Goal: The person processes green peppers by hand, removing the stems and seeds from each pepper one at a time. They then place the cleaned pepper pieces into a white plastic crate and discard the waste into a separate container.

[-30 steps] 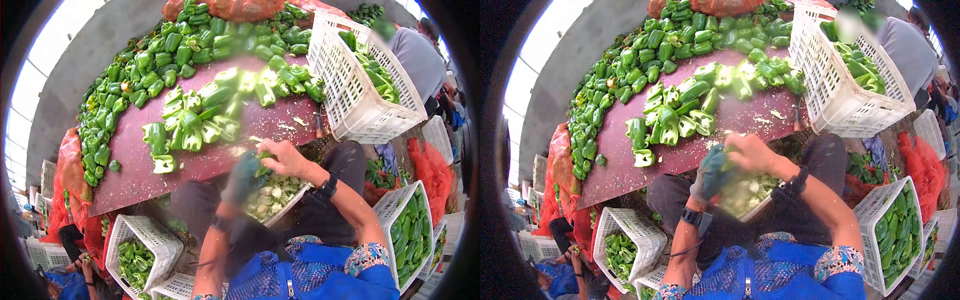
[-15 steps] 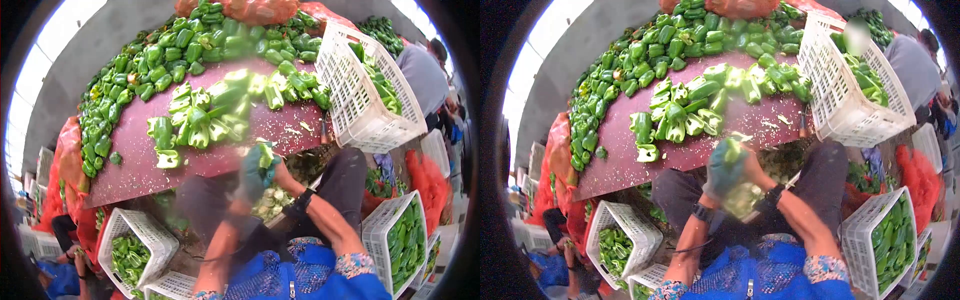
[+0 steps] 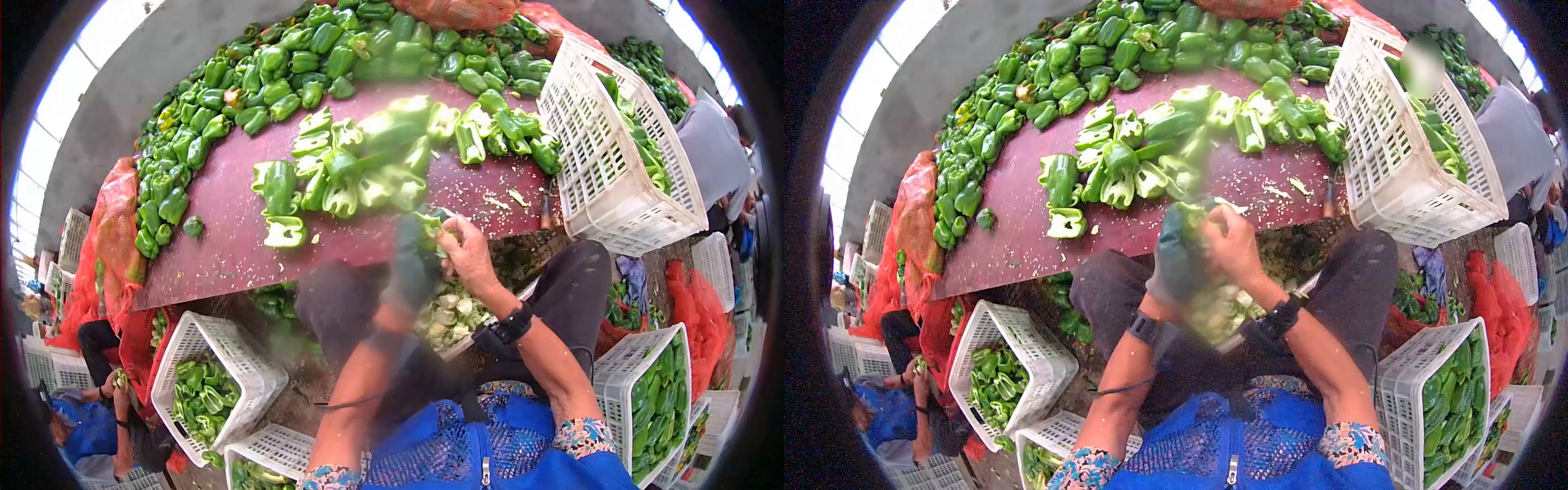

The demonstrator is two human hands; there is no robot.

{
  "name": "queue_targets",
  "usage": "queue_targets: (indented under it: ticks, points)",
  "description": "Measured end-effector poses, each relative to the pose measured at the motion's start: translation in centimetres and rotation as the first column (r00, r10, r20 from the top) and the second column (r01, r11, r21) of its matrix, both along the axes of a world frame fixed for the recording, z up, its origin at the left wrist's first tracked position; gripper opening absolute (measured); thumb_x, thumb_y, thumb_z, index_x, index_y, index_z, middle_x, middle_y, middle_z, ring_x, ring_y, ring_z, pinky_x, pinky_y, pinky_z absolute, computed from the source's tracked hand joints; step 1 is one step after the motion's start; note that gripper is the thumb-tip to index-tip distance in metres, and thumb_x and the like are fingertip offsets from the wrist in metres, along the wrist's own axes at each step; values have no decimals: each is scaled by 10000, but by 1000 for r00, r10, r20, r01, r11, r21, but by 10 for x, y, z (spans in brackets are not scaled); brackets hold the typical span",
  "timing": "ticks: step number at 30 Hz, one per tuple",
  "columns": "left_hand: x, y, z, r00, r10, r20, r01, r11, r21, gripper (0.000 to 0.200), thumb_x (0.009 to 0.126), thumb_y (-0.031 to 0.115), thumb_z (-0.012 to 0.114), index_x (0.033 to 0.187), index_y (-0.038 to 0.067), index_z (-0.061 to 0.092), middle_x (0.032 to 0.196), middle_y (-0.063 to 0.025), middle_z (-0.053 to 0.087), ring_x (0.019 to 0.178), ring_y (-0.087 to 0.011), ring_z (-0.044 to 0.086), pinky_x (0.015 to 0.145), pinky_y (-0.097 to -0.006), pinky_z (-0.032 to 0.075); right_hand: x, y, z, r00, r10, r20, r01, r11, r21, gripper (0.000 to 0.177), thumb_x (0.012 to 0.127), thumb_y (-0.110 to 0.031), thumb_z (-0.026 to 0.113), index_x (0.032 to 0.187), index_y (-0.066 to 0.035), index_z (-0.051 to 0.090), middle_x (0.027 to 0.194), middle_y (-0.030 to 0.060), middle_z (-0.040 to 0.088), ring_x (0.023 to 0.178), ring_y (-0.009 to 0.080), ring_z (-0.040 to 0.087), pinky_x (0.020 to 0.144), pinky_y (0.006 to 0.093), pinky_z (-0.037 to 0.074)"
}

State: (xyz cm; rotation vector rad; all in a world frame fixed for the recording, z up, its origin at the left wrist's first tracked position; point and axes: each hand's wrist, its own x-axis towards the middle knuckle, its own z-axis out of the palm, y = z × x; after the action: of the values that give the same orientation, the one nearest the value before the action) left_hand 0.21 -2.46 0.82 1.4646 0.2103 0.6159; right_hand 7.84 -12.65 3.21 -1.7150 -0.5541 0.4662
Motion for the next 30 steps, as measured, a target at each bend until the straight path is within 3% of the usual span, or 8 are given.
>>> queue_targets:
  ticks: [6,10,16,20,22,24,29,30]
  points:
    - [6,4,-7,938,336,87,-305,676,671,188,986,104,421,1061,13,568,993,-149,542,896,-295,560,793,-406,470,4,0,14,863,-32,504,42,999,-8,171,956,-128,508,1057,-29,604,697,10,586,477,74,503,453,241,421]
    - [2,-2,-7,897,437,69,-357,621,698,222,997,184,431,1062,18,562,956,-180,552,873,-307,565,788,-417,461,-14,-1,24,992,27,-121,-39,995,-92,281,956,-158,474,1170,-32,606,938,144,704,635,200,655,608,348,531]
    - [2,-9,4,903,430,-9,-327,699,636,367,791,138,601,1125,19,508,1032,-198,528,927,-366,559,775,-453,474,-22,-7,23,989,73,-125,-63,995,80,357,943,-126,505,1276,-11,560,734,-10,538,536,41,501,456,210,407]
    - [-16,-20,42,857,451,248,-364,190,912,470,716,122,705,1133,29,510,1069,-187,547,952,-377,571,793,-428,501,-13,-10,16,986,140,95,-143,989,30,347,906,-117,535,1222,5,608,838,18,585,654,62,532,556,234,427]
    - [-1,2,-27,956,291,35,-274,847,456,297,798,129,659,1045,5,552,943,-162,574,832,-339,561,753,-412,481,-7,-16,16,965,194,178,-189,981,-43,358,879,-142,560,1191,12,646,1029,115,709,829,120,645,730,282,531]
    - [2,12,-34,987,159,10,-158,971,179,252,798,117,667,994,-7,571,896,-153,586,785,-320,555,737,-403,470,-8,-18,20,981,194,-24,-192,980,57,365,867,-119,563,1191,32,637,1039,105,707,867,120,641,768,276,530]
    - [-13,9,20,988,134,-77,-72,844,532,446,684,122,768,1073,-1,588,998,-159,602,866,-296,591,780,-388,489,-2,-24,13,955,256,-153,-213,944,251,345,856,-96,574,1166,40,643,1003,87,701,882,140,641,817,280,527]
    - [-12,10,-2,993,87,-79,-58,947,316,494,682,129,772,1122,6,583,1012,-158,609,887,-285,606,789,-378,500,-4,-23,18,970,231,-76,-211,954,212,315,859,-102,575,1134,29,657,975,92,702,864,145,644,808,288,528]
